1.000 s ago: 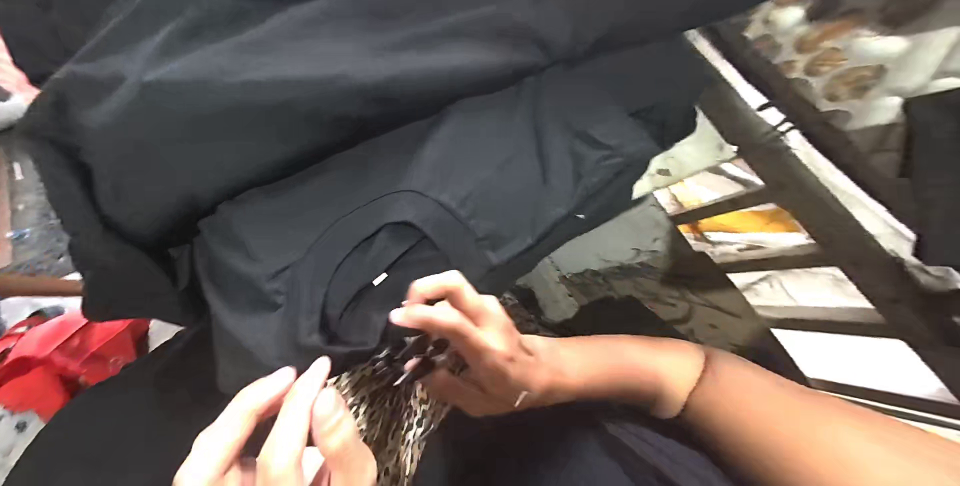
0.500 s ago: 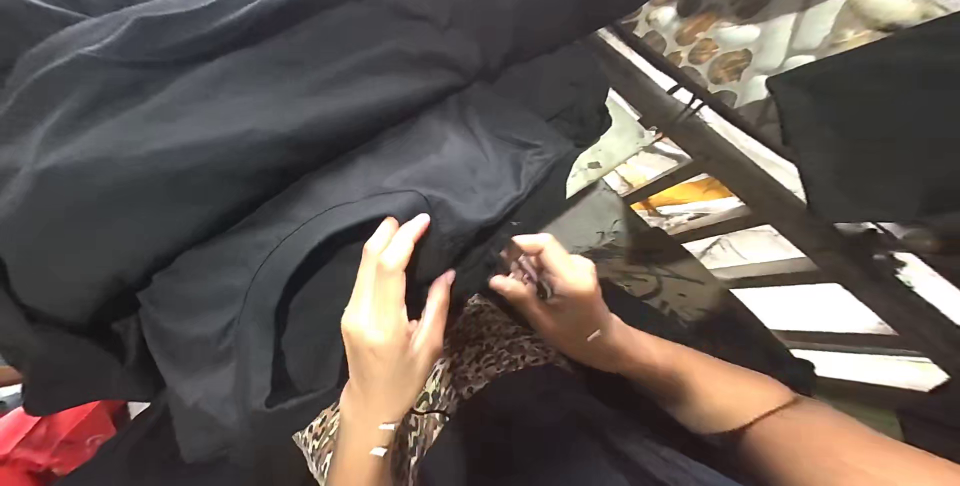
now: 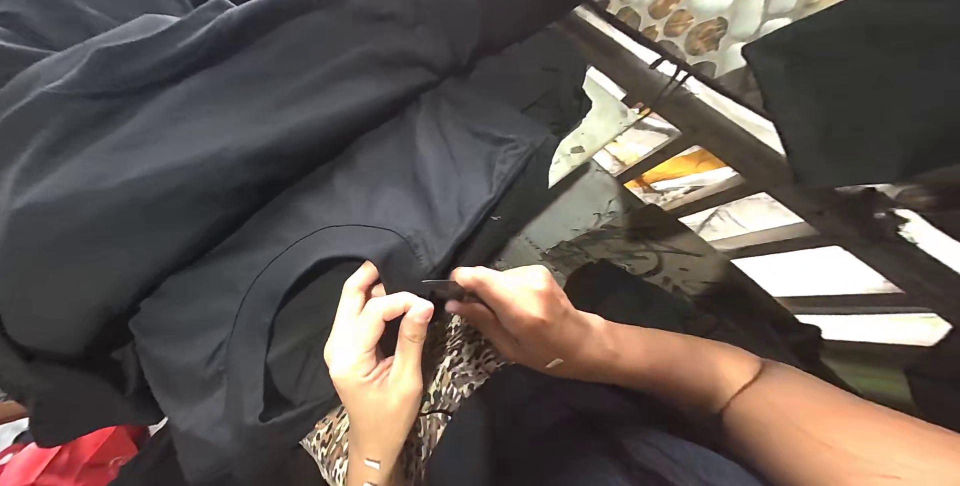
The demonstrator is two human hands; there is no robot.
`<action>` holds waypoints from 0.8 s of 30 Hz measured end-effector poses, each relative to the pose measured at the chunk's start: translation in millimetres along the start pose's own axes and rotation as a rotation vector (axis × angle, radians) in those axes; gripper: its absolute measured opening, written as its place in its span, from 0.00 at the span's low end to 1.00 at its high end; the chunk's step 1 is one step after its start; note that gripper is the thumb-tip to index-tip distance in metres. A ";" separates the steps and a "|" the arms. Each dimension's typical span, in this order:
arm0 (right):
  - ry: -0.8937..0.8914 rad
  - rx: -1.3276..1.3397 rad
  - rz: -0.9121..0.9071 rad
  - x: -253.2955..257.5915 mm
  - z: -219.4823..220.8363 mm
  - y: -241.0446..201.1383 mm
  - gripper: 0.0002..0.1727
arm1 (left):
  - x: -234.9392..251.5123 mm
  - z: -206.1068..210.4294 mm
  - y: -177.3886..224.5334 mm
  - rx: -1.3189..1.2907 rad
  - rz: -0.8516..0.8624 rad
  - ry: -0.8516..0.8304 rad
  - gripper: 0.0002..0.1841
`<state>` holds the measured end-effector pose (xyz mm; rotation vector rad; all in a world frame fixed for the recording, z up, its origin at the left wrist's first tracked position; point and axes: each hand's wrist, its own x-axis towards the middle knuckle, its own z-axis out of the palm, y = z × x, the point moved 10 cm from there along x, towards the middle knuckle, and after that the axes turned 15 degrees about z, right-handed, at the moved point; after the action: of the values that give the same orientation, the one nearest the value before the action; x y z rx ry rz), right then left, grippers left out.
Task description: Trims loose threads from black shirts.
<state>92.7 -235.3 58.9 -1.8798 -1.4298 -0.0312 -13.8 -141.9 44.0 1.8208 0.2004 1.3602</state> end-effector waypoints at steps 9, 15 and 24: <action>-0.396 -0.092 0.329 38.2 31.7 24.4 0.27 | -33.2 40.5 35.2 0.679 0.255 -0.299 0.15; -0.183 -0.130 0.122 34.9 27.0 -4.7 0.06 | -35.2 32.5 32.1 0.800 0.193 -0.231 0.13; -0.511 1.325 0.971 15.9 73.1 51.3 0.11 | -29.4 -11.7 0.0 0.188 -0.162 0.100 0.15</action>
<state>111.6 -184.8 -14.1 -1.1811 -0.3377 1.5274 -35.5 -152.5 23.6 1.8463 0.5333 1.3555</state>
